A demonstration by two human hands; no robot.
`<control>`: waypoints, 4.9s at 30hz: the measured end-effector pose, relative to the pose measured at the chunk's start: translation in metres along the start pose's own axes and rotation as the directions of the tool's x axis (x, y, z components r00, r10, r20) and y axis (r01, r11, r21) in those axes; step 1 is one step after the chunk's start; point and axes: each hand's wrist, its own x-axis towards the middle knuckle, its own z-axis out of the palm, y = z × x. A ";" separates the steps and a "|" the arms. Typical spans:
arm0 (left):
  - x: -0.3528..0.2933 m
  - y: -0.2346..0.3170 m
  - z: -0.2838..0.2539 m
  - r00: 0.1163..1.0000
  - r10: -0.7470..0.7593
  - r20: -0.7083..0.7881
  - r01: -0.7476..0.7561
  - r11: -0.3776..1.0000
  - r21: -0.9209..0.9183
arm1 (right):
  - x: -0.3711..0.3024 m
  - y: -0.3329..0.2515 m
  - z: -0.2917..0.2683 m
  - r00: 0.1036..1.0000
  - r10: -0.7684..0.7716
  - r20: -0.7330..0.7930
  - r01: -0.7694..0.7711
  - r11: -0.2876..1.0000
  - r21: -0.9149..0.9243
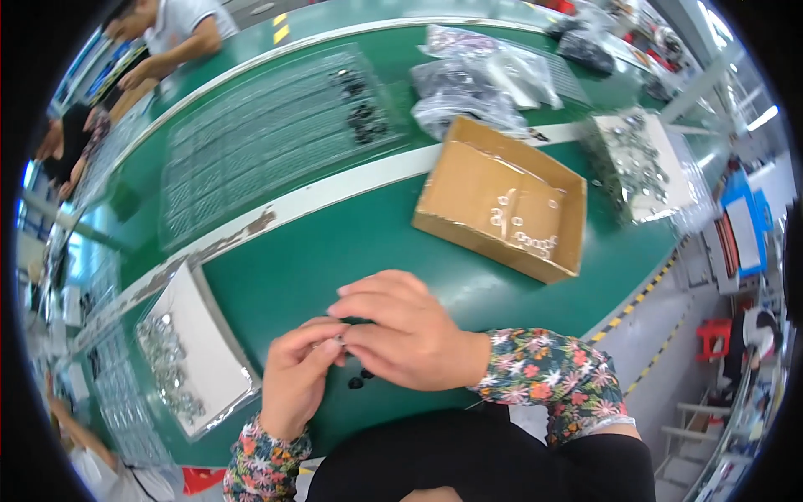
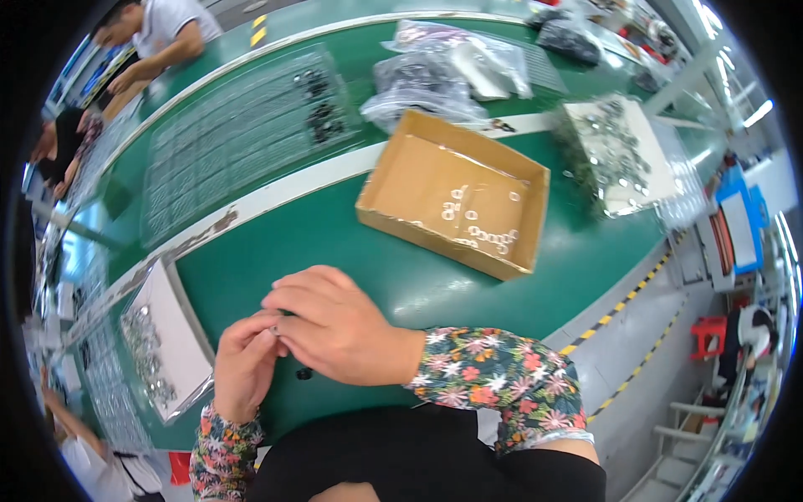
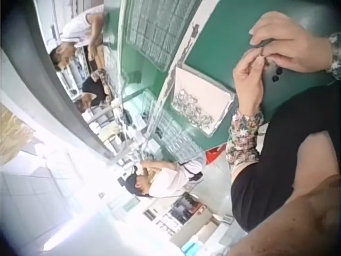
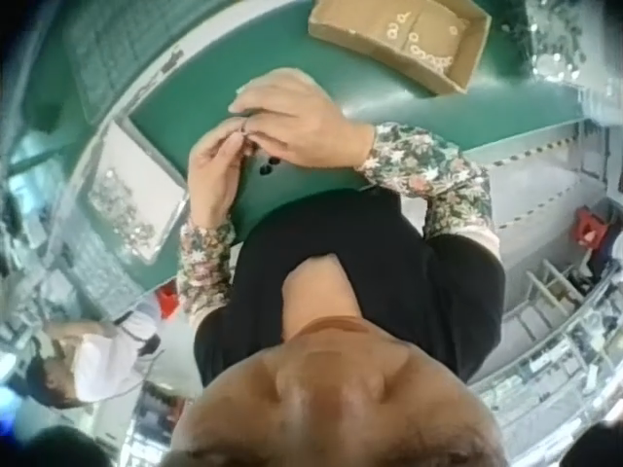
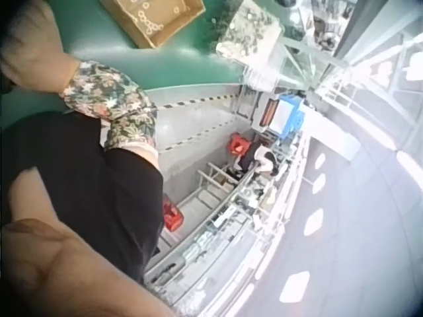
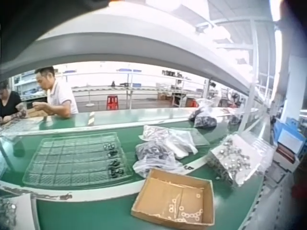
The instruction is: The person assembles small plastic components by hand, attaching white washers to them.
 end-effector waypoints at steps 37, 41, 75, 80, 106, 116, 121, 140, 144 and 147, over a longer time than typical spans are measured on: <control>0.002 -0.006 0.002 0.994 -0.112 0.018 0.113 0.987 -0.118 | 0.005 -0.007 -0.006 0.990 0.092 0.104 -0.092 0.996 -0.006; 0.001 -0.003 0.003 0.992 -0.122 0.034 0.126 0.983 -0.134 | 0.005 -0.008 -0.006 0.995 0.058 0.086 -0.058 0.998 -0.011; 0.002 0.008 -0.005 0.999 -0.006 0.033 0.017 0.939 -0.344 | 0.008 0.043 -0.082 0.927 0.310 -0.210 -0.358 0.566 -0.743; 0.000 0.007 -0.003 0.995 -0.031 0.092 0.059 0.943 -0.329 | 0.013 0.015 -0.042 0.936 0.349 -0.040 -0.347 0.937 0.039; -0.002 0.006 0.005 0.941 0.267 0.210 -0.293 0.951 0.101 | 0.000 -0.009 -0.018 0.847 0.459 0.269 -0.531 0.717 0.451; -0.006 0.002 0.003 0.990 0.023 0.142 -0.011 0.996 -0.088 | 0.003 -0.007 -0.014 0.986 -0.165 0.000 0.161 0.962 -0.220; -0.006 0.001 0.002 0.987 0.089 0.132 -0.079 0.994 -0.081 | 0.004 -0.010 -0.014 0.994 -0.109 -0.013 0.104 0.976 -0.192; -0.002 0.008 0.011 0.823 0.505 0.259 -0.541 0.561 0.626 | 0.005 -0.018 -0.028 0.935 0.286 0.210 -0.305 0.950 0.064; -0.003 0.007 0.011 0.864 0.454 0.216 -0.490 0.664 0.564 | 0.005 -0.017 -0.027 0.957 0.245 0.159 -0.257 0.965 0.060; -0.003 0.005 0.010 0.872 0.435 0.223 -0.482 0.691 0.539 | 0.007 -0.018 -0.027 0.959 0.246 0.141 -0.258 0.963 0.075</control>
